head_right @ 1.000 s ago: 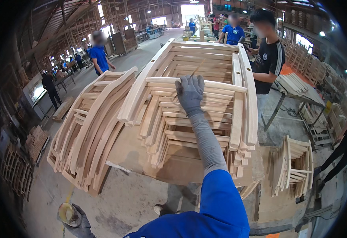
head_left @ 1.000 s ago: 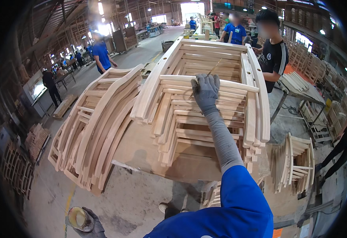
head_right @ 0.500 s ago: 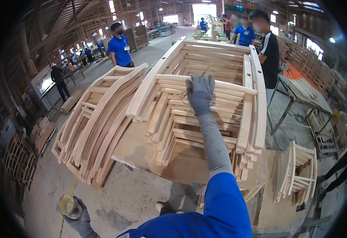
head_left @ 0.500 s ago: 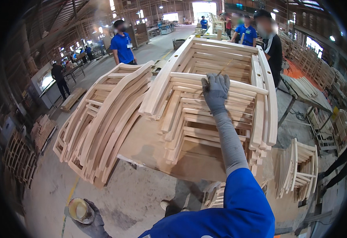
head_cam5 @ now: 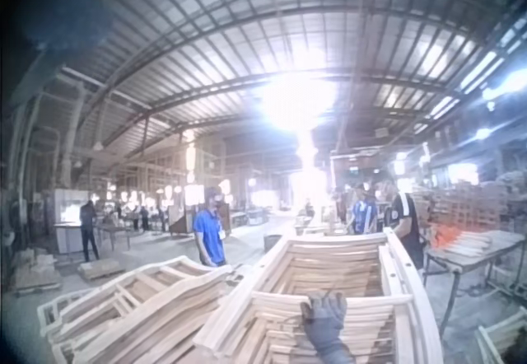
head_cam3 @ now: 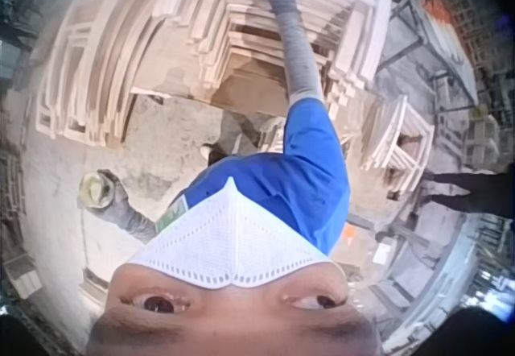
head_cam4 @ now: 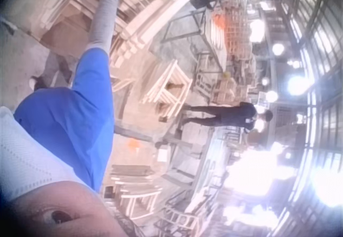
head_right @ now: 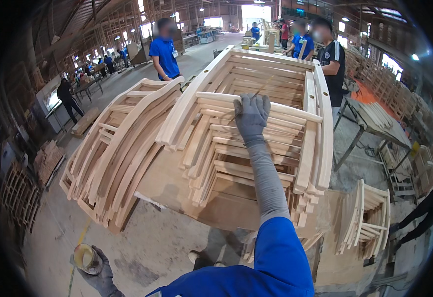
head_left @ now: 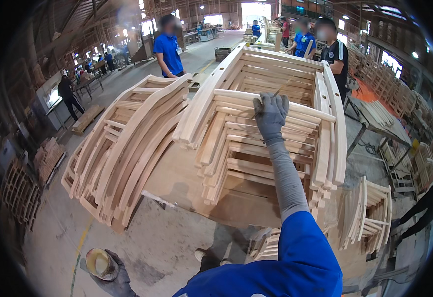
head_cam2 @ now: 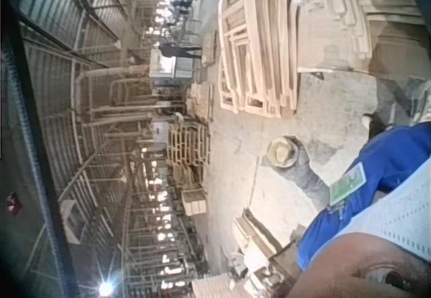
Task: The person applies a liquid finish to wooden chair frames using a brush and container. They repeatedly dip the brush and coat the surfaces of multiple stacked chair frames in a workshop.
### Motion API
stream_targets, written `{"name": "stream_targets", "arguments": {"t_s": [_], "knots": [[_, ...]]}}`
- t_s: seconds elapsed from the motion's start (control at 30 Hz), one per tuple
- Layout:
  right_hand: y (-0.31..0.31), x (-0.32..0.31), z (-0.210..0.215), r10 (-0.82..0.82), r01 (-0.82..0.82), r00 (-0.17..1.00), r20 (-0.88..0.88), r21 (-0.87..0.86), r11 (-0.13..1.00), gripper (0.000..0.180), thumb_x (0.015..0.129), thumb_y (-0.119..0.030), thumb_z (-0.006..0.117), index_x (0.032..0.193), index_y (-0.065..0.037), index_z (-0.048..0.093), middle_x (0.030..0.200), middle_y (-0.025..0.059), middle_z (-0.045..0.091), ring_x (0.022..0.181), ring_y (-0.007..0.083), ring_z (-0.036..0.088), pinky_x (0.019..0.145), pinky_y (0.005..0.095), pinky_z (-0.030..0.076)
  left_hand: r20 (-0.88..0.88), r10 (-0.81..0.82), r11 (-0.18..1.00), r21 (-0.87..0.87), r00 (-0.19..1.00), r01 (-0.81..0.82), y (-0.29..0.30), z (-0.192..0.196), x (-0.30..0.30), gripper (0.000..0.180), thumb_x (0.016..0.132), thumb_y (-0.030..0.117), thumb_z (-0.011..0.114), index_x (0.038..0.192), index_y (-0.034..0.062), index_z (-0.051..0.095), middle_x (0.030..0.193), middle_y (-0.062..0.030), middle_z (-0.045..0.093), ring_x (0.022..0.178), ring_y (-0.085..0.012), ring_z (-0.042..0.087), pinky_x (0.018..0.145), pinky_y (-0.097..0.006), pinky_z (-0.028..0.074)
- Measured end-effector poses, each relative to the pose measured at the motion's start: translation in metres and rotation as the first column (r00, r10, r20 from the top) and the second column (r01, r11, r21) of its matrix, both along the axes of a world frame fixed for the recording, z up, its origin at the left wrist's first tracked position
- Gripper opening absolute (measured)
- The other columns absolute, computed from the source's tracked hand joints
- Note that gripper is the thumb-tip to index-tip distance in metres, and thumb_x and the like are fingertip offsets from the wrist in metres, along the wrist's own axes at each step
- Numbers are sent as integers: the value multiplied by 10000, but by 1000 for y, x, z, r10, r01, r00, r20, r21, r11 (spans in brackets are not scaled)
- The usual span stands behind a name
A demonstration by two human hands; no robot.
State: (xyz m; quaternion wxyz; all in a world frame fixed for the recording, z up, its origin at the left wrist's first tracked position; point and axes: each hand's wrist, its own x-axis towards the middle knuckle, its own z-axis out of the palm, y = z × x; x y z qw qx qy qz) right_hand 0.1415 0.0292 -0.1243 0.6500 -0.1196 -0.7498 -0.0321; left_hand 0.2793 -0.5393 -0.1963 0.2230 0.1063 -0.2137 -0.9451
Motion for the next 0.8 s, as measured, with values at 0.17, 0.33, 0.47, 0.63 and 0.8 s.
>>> {"name": "stream_targets", "arguments": {"t_s": [0.17, 0.33, 0.47, 0.63, 0.8], "knots": [[0, -2, -2, -19, 19, 1000, -10, 14, 1000, 187, 807, -210, 624, 951, -96, 589, 948, 82, 618, 945, 273, 551, 983, 456, 332, 7, -18, 999, 42, 1000, 18, -9, -6, 0, 357, 884, 265, 530, 1171, 54, 542, 1164, -104, 580, 1071, -274, 550, 953, -458, 452], [0, -2, -2, -15, 15, 1000, -12, 21, 1000, 202, 806, -220, 629, 960, -92, 597, 955, 74, 620, 952, 272, 547, 987, 459, 330, 148, 61, 976, 200, 987, -91, 20, 21, 1, 356, 892, 267, 525, 1178, 55, 535, 1166, -109, 574, 1072, -277, 545, 957, -463, 448], [0, -1, -1, -23, 24, 1000, -21, 23, 999, 203, 811, -228, 628, 957, -90, 600, 957, 69, 620, 953, 272, 546, 989, 459, 330, 115, 41, 985, 162, 992, -60, 14, 17, 3, 367, 902, 283, 517, 1189, 55, 525, 1179, -113, 567, 1078, -279, 542, 963, -467, 442], [0, -1, -1, -16, 17, 1000, -12, 41, 999, 206, 815, -226, 625, 966, -90, 594, 946, 68, 620, 952, 272, 545, 987, 461, 331, 120, 43, 983, 174, 992, -64, 16, 18, 3, 371, 907, 282, 511, 1196, 51, 515, 1184, -119, 565, 1084, -277, 540, 966, -461, 439], [-4, 0, 0, -21, 23, 999, -38, 53, 998, 197, 818, -219, 626, 964, -92, 588, 933, 70, 621, 945, 271, 546, 983, 463, 333, 74, 34, 992, 120, 997, -43, 14, 15, 5, 373, 901, 279, 516, 1188, 41, 520, 1173, -121, 572, 1077, -271, 547, 962, -452, 444]]}}
